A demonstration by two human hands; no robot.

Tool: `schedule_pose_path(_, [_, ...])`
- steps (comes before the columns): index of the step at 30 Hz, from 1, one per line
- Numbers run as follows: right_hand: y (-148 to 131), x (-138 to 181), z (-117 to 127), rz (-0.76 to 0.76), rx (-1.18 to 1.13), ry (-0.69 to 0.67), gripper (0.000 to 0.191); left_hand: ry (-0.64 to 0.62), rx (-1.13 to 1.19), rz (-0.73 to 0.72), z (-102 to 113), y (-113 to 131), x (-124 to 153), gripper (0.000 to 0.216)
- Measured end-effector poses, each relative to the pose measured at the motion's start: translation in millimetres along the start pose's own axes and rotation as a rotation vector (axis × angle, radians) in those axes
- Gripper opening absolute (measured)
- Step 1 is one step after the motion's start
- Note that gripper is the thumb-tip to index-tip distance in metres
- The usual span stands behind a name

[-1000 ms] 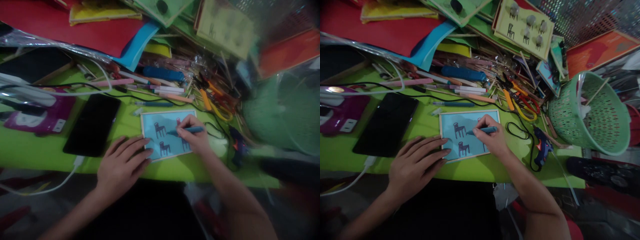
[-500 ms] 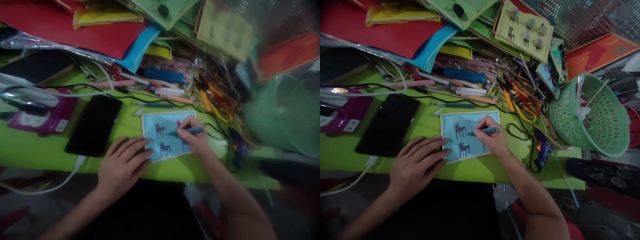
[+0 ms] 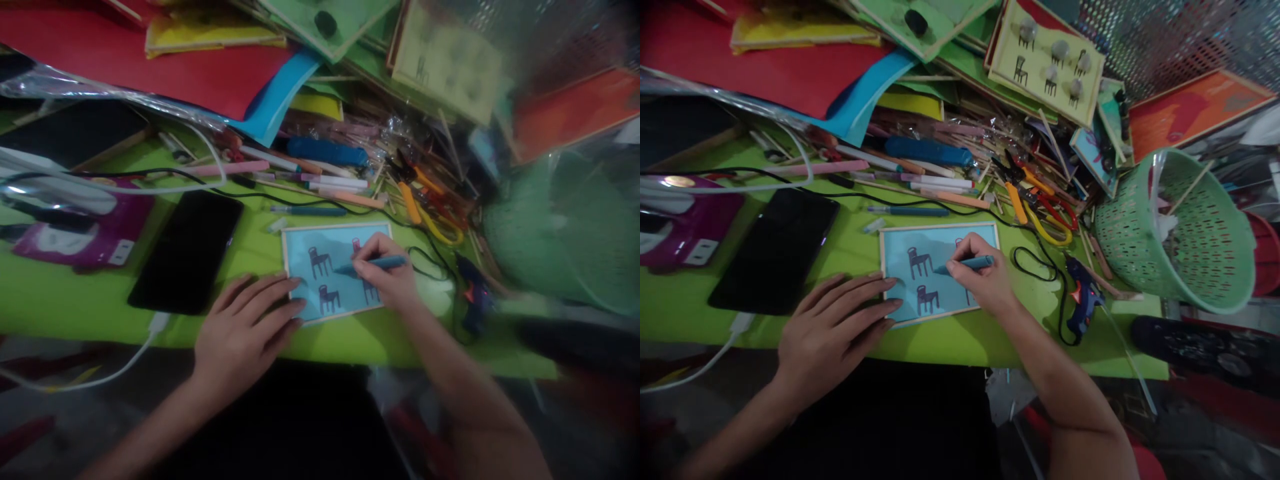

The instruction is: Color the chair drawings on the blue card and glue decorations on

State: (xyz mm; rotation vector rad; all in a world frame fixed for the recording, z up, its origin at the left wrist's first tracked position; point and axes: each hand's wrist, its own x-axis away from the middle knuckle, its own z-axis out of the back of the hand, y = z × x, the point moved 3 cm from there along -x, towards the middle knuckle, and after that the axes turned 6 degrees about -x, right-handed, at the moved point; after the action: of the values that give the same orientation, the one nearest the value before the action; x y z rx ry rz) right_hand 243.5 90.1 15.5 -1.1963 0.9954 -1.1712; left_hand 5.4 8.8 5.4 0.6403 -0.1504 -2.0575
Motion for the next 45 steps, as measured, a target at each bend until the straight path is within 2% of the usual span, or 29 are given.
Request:
schedule_pose_path(10, [-5.0,-2.3,1.5,0.017,0.100,0.056,0.018,0.015,0.002,-0.018,-0.1,-0.2,-0.5,0.023])
schedule_pose_path(21, [-5.2,-1.9,0.5,0.013,0.099,0.043,0.020,0.015,-0.002,-0.019,1.2,-0.4,-0.1,0.024])
schedule_pose_path(26, [-3.4,0.6,1.1,0.044,0.022,0.055,0.024,0.007,-0.003,-0.010,0.3,0.2,-0.6,0.023])
schedule_pose_path(33, [3.5,5.3,-3.8,-0.020,-0.019,-0.062,0.023,0.010,-0.004,-0.001,-0.9,0.3,-0.5,0.021])
schedule_pose_path(45, [3.9,6.6,-5.1,-0.028,0.068,-0.096,0.017,0.012,0.004,0.005,-0.4,1.1,-0.4,0.021])
